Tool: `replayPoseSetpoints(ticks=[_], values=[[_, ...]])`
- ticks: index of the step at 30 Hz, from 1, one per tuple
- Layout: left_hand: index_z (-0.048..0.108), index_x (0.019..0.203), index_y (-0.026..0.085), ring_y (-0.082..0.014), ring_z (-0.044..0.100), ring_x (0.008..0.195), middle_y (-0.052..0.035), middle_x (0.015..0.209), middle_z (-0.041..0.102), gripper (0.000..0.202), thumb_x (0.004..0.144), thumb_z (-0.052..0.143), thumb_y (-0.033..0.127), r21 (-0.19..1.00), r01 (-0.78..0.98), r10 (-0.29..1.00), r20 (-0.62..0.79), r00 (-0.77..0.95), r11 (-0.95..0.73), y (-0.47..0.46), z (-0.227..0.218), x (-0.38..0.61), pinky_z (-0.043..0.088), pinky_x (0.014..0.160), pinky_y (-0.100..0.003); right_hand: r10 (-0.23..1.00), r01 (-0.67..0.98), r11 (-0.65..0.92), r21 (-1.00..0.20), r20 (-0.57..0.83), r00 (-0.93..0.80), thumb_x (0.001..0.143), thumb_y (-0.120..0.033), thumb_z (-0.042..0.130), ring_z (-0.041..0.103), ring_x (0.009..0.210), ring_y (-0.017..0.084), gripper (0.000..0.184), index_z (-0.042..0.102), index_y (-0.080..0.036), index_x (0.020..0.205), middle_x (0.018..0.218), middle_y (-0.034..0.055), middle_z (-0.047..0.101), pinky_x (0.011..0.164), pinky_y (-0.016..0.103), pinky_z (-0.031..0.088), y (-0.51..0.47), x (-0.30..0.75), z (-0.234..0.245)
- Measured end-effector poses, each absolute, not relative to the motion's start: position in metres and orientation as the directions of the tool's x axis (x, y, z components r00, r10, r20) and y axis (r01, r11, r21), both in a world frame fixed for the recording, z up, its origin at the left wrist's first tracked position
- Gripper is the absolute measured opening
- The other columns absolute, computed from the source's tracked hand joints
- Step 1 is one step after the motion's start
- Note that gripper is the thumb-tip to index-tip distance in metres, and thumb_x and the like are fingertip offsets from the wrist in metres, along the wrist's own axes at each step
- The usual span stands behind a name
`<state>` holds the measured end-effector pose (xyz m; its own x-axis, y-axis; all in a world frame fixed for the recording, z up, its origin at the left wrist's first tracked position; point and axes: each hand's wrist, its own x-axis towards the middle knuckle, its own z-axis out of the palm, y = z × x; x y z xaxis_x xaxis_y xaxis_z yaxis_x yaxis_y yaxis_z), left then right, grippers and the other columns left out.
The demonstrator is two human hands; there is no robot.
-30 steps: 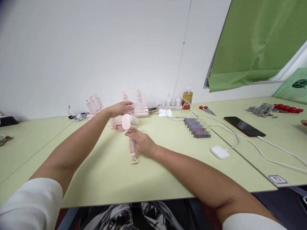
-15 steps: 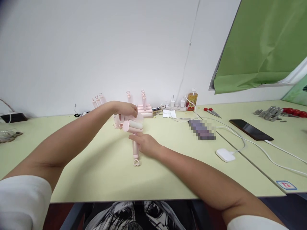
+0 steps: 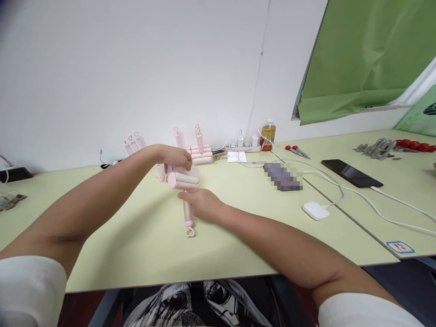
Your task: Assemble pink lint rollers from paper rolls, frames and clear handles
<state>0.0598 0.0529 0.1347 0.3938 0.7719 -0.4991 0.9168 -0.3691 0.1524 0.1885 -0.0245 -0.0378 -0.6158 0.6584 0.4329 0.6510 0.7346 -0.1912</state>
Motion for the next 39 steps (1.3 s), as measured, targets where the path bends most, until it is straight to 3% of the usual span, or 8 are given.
replayPoseSetpoints(ticks=[8,12,16,19,23,27,33,39], values=[[0.065,0.111,0.016,-0.0255,0.066,0.08,-0.0154,0.111,0.064,0.046,0.075,0.052,0.041,0.259,0.889,0.66,-0.598,0.454,-0.378,0.051,0.115,0.058,0.055,0.053,-0.031,0.705,0.63,0.701,-0.334,0.461,-0.539,0.077,-0.004,0.049,0.065,0.084,0.021,0.043,0.067,-0.019,0.113,0.105,0.0077,0.072,0.072,0.028,0.047,-0.024,0.19,-0.04],[0.063,0.115,0.019,-0.0251,0.066,0.086,-0.0129,0.109,0.066,0.053,0.08,0.049,0.055,0.279,0.869,0.671,-0.553,0.494,-0.409,0.049,0.113,0.057,0.055,0.063,-0.032,0.725,0.599,0.686,-0.412,0.454,-0.518,0.077,-0.004,0.048,0.065,0.085,0.022,0.042,0.068,-0.019,0.111,0.102,0.008,0.072,0.075,0.031,0.048,-0.021,0.192,-0.041],[0.06,0.118,0.017,-0.0259,0.061,0.102,-0.0122,0.117,0.063,0.055,0.09,0.034,0.056,0.186,0.782,0.791,-0.043,0.611,-0.594,0.033,0.118,0.055,0.05,0.084,-0.036,0.791,0.48,0.612,-0.629,0.504,-0.347,0.08,-0.008,0.044,0.065,0.085,0.02,0.037,0.067,-0.019,0.106,0.097,0.007,0.071,0.078,0.033,0.048,-0.011,0.195,-0.044],[0.056,0.124,0.019,-0.0257,0.058,0.109,-0.0121,0.124,0.058,0.042,0.092,0.035,0.038,-0.038,0.682,0.643,0.3,0.705,-0.73,0.001,0.119,0.055,0.046,0.088,-0.036,0.905,0.25,0.419,-0.873,0.379,-0.194,0.076,-0.014,0.047,0.059,0.062,0.015,0.03,0.064,-0.019,0.1,0.072,0.0002,0.064,0.06,0.027,0.047,-0.001,0.198,-0.045],[0.056,0.119,0.023,-0.0231,0.065,0.077,-0.0068,0.092,0.068,0.038,0.081,0.051,0.024,-0.225,0.586,0.606,-0.021,0.795,-0.778,-0.036,0.102,0.056,0.045,0.066,-0.032,0.934,0.022,0.338,-0.941,0.333,-0.127,0.064,-0.018,0.057,0.05,0.054,0.012,0.017,0.06,-0.017,0.08,0.061,-0.0035,0.054,0.05,0.022,0.039,0.005,0.202,-0.04],[0.06,0.108,0.023,-0.0214,0.064,0.072,-0.0061,0.086,0.069,0.024,0.086,0.051,0.027,-0.306,0.497,0.541,-0.074,0.838,-0.812,-0.033,0.075,0.056,0.041,0.06,-0.029,0.896,0.091,0.435,-0.896,0.421,-0.14,0.062,-0.017,0.058,0.052,0.063,0.013,0.016,0.062,-0.016,0.078,0.07,-0.0021,0.058,0.055,0.023,0.041,0.002,0.204,-0.036],[0.061,0.104,0.021,-0.0187,0.061,0.07,-0.0029,0.077,0.067,0.025,0.089,0.049,0.037,-0.07,0.678,0.639,0.277,0.718,-0.732,0.017,0.089,0.05,0.037,0.06,-0.026,0.885,0.087,0.465,-0.881,0.466,-0.005,0.074,-0.015,0.048,0.058,0.056,0.011,0.061,0.045,-0.022,0.134,0.078,-0.003,0.061,0.059,0.027,0.049,-0.005,0.203,-0.037],[0.059,0.077,0.015,-0.0178,0.054,0.066,-0.006,0.069,0.06,0.027,0.084,0.055,0.041,0.274,0.86,0.842,0.465,0.274,-0.431,0.101,0.134,0.027,0.041,0.064,-0.031,0.861,0.225,0.502,-0.835,0.461,-0.214,0.078,-0.01,0.046,0.059,0.059,0.01,0.052,0.051,-0.021,0.128,0.081,-0.0017,0.062,0.06,0.024,0.047,-0.013,0.193,-0.048]])
